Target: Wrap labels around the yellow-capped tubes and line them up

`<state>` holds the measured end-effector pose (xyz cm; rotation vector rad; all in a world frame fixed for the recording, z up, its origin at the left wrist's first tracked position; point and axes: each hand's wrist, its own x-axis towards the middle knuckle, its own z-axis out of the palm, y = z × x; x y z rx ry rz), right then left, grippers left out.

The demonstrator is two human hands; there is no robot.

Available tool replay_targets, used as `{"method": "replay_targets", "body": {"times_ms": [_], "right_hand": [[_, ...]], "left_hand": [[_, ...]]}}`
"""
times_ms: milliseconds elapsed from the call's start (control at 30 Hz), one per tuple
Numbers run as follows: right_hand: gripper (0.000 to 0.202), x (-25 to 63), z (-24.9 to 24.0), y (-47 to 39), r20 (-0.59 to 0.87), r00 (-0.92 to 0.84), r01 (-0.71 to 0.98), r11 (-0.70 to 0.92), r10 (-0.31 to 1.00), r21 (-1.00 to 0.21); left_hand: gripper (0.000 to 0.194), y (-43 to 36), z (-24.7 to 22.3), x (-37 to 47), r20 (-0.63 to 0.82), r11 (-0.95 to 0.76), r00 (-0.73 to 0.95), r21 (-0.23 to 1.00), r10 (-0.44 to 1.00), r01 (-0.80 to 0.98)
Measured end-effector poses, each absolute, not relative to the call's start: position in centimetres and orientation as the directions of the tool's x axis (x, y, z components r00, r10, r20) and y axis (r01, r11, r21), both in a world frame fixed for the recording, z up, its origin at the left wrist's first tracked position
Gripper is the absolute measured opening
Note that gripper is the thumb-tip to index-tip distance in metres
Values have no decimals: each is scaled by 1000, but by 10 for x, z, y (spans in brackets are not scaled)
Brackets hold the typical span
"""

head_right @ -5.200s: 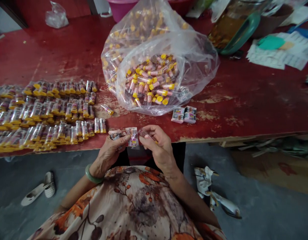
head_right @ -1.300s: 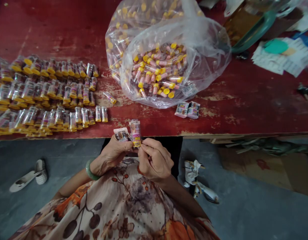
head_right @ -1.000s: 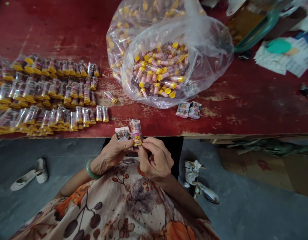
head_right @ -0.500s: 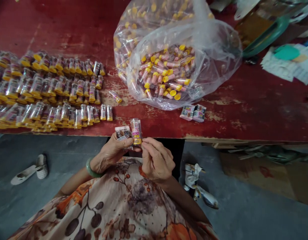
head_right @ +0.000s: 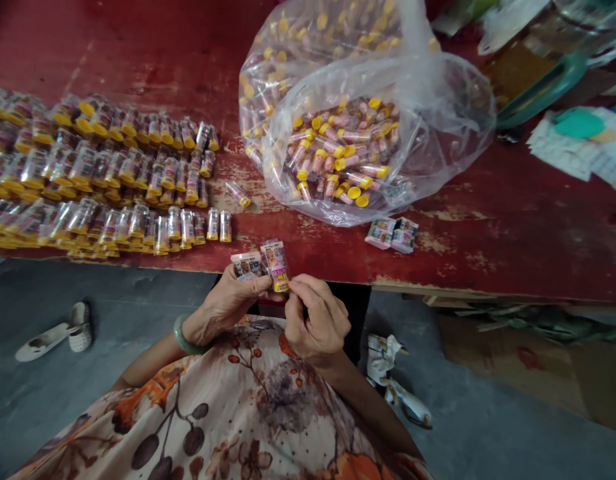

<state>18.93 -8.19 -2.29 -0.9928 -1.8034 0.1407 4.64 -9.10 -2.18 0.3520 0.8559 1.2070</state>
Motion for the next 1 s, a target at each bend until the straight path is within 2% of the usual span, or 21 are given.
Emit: {"method": "replay_targets", "body": {"times_ms": [167,267,367,433,467,533,633,700,833,1000], "right_hand": [[27,189,-24,-80,704,-240,528,699,668,-482],[24,191,-29,-77,679,-290,505,710,674,-490],[23,195,-36,-74,678,-287,484,713,677,-507],[22,197,-40,-72,680,-284,481,714,676,-509],[22,198,-42,-71,678,-286,479,714,677,-512],[21,199,-45,-70,669,-293,471,712,683,-520],[20,199,-48,-68,669,-303,457,720,678,-522],[21,199,-48,-66,679,-310,452,731,666,-511],[22,197,-50,-63,681,-340,435,751,648,-497],[22,196,-57,-64,665,-371,418,756,648,-504]], "left_hand": [[35,-94,-20,41,-425,364,57,689,903,-627],[35,-93,-17,15,-385,254,-152,809,910,-531],[38,-92,-9,-34,-263,156,-423,950,867,-271],[37,-92,0,-71,-158,177,-532,984,832,-15],[35,-92,4,-88,-98,207,-567,969,818,132],[27,-91,11,-118,33,296,-630,862,776,411],[20,-86,16,-146,150,421,-645,644,749,639],[20,-78,18,-158,178,449,-634,566,752,691],[24,-51,25,-173,267,463,-649,516,713,721],[27,-3,25,-180,196,560,-645,354,739,749]]}}
